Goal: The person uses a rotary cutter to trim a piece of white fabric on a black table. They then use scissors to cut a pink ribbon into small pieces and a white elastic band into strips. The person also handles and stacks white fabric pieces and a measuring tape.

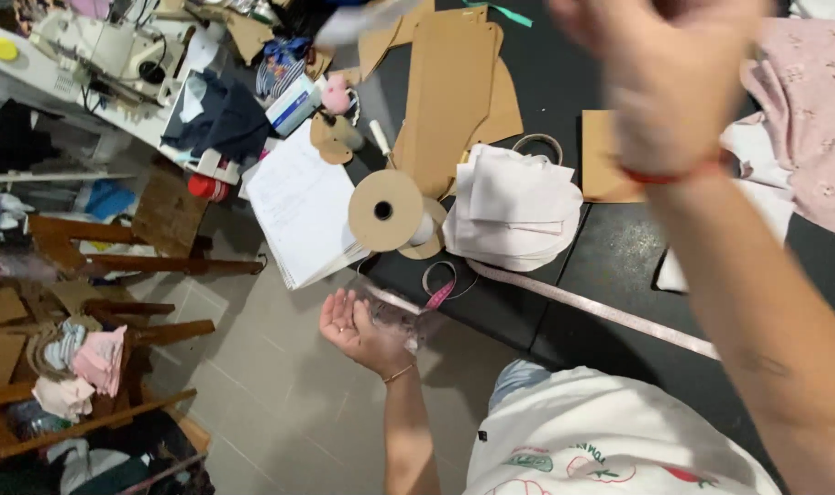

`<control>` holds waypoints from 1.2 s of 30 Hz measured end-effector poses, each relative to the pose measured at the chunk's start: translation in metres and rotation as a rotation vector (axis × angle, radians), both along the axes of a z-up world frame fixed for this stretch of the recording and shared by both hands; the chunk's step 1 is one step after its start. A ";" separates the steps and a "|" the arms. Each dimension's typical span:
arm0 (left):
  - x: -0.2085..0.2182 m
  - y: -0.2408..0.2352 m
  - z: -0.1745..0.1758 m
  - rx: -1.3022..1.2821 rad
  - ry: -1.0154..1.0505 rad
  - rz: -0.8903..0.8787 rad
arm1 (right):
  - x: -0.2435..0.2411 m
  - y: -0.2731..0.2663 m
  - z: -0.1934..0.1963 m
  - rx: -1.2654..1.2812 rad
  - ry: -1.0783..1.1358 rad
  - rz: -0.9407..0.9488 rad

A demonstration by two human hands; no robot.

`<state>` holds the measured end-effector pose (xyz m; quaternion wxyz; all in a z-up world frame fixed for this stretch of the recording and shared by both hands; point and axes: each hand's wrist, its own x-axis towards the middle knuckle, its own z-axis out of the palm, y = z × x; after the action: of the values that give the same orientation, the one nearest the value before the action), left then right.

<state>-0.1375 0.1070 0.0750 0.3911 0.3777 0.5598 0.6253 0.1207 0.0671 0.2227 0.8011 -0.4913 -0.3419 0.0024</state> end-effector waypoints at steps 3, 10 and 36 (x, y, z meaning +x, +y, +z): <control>0.007 -0.007 0.008 0.064 0.058 -0.048 | 0.005 -0.070 -0.018 -0.384 0.020 0.029; 0.084 -0.067 0.084 0.804 0.356 -1.193 | -0.037 -0.225 -0.040 -0.739 -0.203 0.374; 0.152 -0.111 -0.077 0.952 1.227 -1.734 | -0.031 -0.358 -0.220 -1.297 0.609 -0.683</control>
<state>0.0148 -0.0039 -0.0018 0.1697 0.9820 -0.0822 0.0074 0.0897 -0.2906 0.0028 0.3696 -0.9155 0.1316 0.0894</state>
